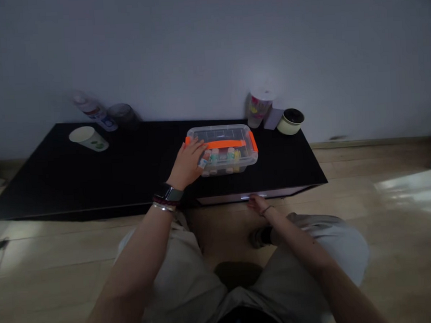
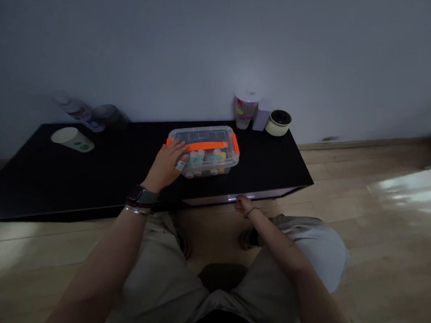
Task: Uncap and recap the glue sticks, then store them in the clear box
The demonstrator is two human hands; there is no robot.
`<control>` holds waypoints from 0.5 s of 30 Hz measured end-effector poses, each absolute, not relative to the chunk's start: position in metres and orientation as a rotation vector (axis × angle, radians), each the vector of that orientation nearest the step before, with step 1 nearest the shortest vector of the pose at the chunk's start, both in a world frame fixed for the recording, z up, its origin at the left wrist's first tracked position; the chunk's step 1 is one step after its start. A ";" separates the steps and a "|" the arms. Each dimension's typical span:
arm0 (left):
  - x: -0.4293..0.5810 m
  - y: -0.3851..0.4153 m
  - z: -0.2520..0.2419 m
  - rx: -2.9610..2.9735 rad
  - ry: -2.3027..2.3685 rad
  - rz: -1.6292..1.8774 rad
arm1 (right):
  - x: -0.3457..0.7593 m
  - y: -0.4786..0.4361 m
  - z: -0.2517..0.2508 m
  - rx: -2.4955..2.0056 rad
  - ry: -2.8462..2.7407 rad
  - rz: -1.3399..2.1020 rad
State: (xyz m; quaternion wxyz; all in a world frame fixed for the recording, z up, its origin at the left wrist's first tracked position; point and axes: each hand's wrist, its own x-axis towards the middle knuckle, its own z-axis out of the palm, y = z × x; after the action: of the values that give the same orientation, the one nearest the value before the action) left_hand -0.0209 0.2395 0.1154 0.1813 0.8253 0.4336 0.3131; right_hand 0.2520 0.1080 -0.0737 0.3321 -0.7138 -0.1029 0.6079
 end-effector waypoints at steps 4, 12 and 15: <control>-0.016 0.228 0.124 2.400 1.120 0.941 | 0.249 0.112 -0.085 -1.879 -0.174 1.448; -0.005 0.189 0.113 2.621 0.896 0.935 | 0.243 0.098 -0.083 -1.856 -0.178 1.333; 0.002 0.165 0.086 2.763 0.708 0.833 | 0.241 0.094 -0.073 -1.864 -0.229 1.325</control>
State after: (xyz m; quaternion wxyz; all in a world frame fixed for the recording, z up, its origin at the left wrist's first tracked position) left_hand 0.0018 0.1652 0.0857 0.0851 0.9264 0.2374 0.2795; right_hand 0.2414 0.0937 -0.0733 0.4091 -0.7401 -0.0908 0.5259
